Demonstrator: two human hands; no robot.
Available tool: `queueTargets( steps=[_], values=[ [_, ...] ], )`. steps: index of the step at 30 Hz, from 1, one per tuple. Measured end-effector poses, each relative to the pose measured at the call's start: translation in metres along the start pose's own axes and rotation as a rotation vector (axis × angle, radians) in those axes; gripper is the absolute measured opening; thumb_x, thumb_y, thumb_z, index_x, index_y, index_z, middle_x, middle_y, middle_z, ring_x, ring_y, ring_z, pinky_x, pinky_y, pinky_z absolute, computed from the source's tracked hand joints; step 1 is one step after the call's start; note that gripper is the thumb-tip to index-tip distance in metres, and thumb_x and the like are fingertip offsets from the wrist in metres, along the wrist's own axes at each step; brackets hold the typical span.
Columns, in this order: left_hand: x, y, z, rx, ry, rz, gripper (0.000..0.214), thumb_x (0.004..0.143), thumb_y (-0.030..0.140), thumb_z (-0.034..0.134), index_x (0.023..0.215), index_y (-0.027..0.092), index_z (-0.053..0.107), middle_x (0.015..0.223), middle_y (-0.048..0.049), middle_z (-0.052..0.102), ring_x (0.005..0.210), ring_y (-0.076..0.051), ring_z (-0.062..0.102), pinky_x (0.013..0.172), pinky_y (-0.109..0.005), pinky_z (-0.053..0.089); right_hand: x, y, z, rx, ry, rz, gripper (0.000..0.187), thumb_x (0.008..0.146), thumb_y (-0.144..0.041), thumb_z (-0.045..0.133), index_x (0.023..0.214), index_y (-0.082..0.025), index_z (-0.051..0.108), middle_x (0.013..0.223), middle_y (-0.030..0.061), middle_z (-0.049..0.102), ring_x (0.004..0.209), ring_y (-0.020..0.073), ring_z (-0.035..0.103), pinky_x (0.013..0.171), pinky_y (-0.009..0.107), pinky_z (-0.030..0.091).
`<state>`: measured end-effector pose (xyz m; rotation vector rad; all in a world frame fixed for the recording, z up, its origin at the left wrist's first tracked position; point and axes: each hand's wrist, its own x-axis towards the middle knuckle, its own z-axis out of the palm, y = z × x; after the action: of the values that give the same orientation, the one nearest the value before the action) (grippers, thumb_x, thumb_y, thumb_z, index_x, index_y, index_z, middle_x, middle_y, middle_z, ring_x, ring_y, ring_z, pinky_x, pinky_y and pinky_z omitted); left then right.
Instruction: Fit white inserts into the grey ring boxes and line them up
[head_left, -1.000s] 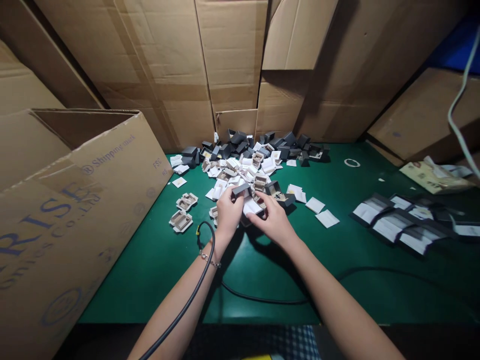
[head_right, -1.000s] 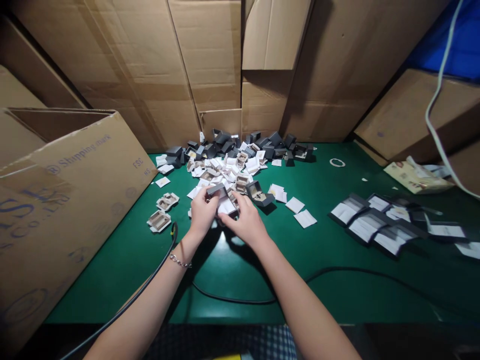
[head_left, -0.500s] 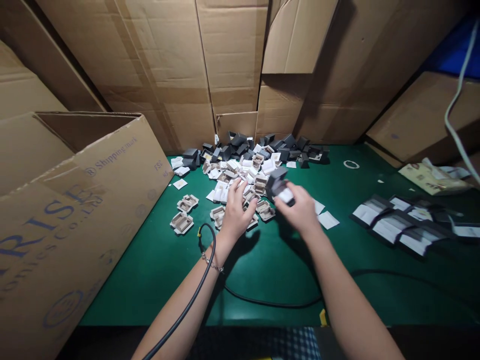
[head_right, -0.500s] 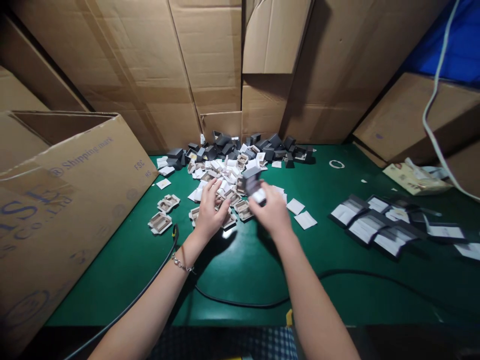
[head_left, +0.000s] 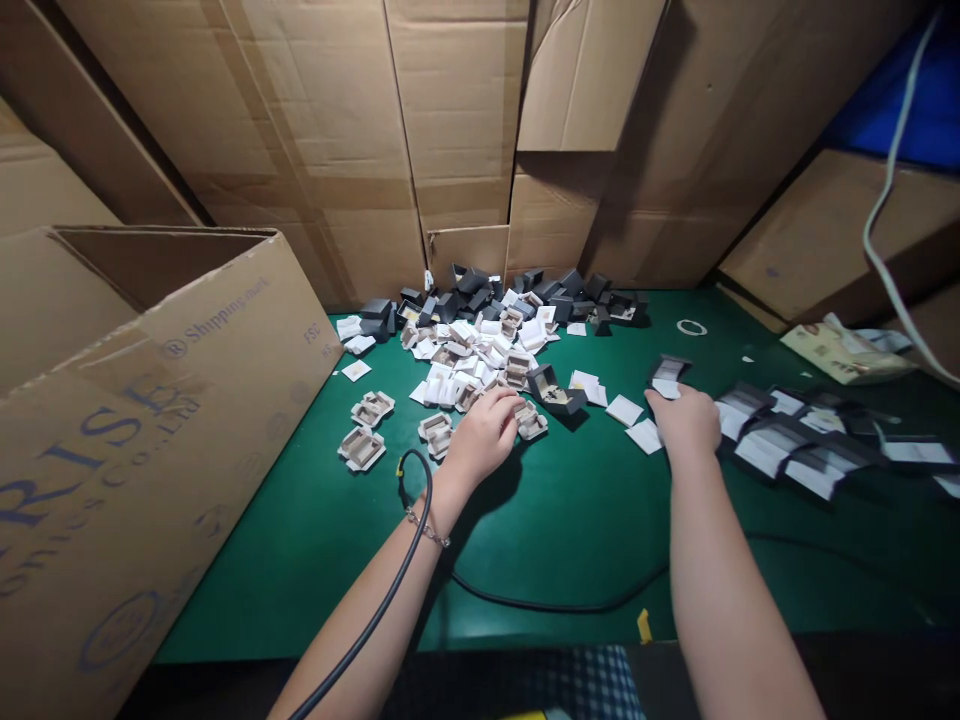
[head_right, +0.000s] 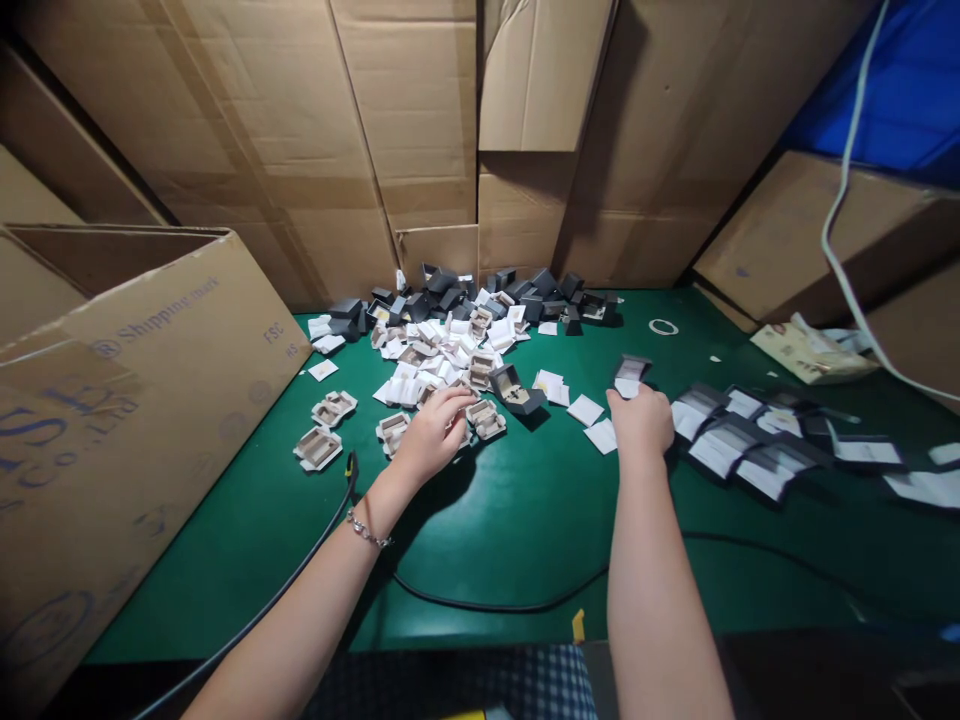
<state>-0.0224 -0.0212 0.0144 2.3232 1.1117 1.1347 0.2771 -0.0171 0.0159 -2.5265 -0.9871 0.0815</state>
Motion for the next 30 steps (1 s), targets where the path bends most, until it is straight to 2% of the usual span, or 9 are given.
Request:
queueTargets(
  steps=[6, 10, 15, 18, 21, 25, 30],
  values=[
    [0.000, 0.004, -0.004, 0.032, -0.100, -0.021, 0.033, 0.084, 0.010, 0.041, 0.109, 0.018, 0.061, 0.114, -0.0087, 0.063, 0.104, -0.019, 0.061, 0.092, -0.034, 0.050, -0.003, -0.004, -0.002, -0.112, -0.084, -0.021, 0.060, 0.081, -0.046, 0.048, 0.125, -0.006, 0.056, 0.125, 0.0244, 0.052, 0.112, 0.0390, 0.052, 0.090, 0.049, 0.045],
    [0.001, 0.005, -0.005, 0.052, -0.141, -0.023, 0.033, 0.084, 0.010, 0.040, 0.109, 0.017, 0.061, 0.113, -0.0095, 0.064, 0.103, -0.020, 0.061, 0.091, -0.035, 0.051, -0.007, -0.005, -0.005, -0.078, -0.043, -0.021, 0.055, 0.080, -0.044, 0.050, 0.121, -0.010, 0.061, 0.128, 0.0215, 0.049, 0.114, 0.0384, 0.049, 0.092, 0.048, 0.043],
    [0.000, 0.003, -0.003, 0.059, -0.152, -0.016, 0.032, 0.084, 0.010, 0.041, 0.107, 0.017, 0.062, 0.112, -0.0098, 0.065, 0.103, -0.021, 0.061, 0.091, -0.036, 0.051, -0.009, -0.006, -0.002, -0.013, 0.028, -0.103, 0.044, 0.078, -0.036, 0.050, 0.115, -0.017, 0.067, 0.116, 0.0171, 0.056, 0.106, 0.0337, 0.054, 0.087, 0.044, 0.046],
    [0.000, 0.002, -0.001, 0.063, -0.144, 0.000, 0.031, 0.084, 0.010, 0.042, 0.105, 0.018, 0.062, 0.110, -0.0086, 0.066, 0.102, -0.021, 0.062, 0.089, -0.035, 0.051, -0.005, -0.005, 0.005, -0.005, 0.025, -0.206, 0.036, 0.078, -0.027, 0.049, 0.104, -0.017, 0.072, 0.108, 0.0149, 0.060, 0.096, 0.0286, 0.059, 0.083, 0.040, 0.047],
    [-0.001, 0.001, 0.000, 0.072, -0.145, 0.009, 0.028, 0.084, 0.011, 0.042, 0.102, 0.018, 0.063, 0.108, -0.0090, 0.066, 0.100, -0.021, 0.062, 0.088, -0.034, 0.051, 0.000, -0.001, 0.012, 0.007, 0.035, -0.238, 0.035, 0.078, -0.019, 0.046, 0.096, -0.015, 0.075, 0.105, 0.0148, 0.061, 0.091, 0.0257, 0.060, 0.084, 0.038, 0.047],
    [-0.001, 0.003, -0.001, 0.086, -0.190, 0.026, 0.024, 0.088, 0.018, 0.042, 0.100, 0.017, 0.063, 0.103, -0.0100, 0.067, 0.096, -0.021, 0.063, 0.084, -0.034, 0.051, 0.004, 0.004, 0.016, 0.044, 0.069, -0.174, 0.038, 0.080, -0.018, 0.042, 0.101, -0.012, 0.074, 0.110, 0.0166, 0.059, 0.097, 0.0272, 0.059, 0.088, 0.040, 0.046],
    [-0.001, 0.007, -0.003, 0.132, -0.295, 0.052, 0.028, 0.089, 0.036, 0.046, 0.077, 0.018, 0.063, 0.085, -0.0084, 0.066, 0.084, -0.021, 0.062, 0.076, -0.033, 0.051, 0.000, 0.004, 0.012, 0.071, 0.121, -0.082, 0.046, 0.080, -0.021, 0.044, 0.118, -0.005, 0.064, 0.119, 0.0231, 0.054, 0.106, 0.0336, 0.054, 0.092, 0.047, 0.043]
  ],
)
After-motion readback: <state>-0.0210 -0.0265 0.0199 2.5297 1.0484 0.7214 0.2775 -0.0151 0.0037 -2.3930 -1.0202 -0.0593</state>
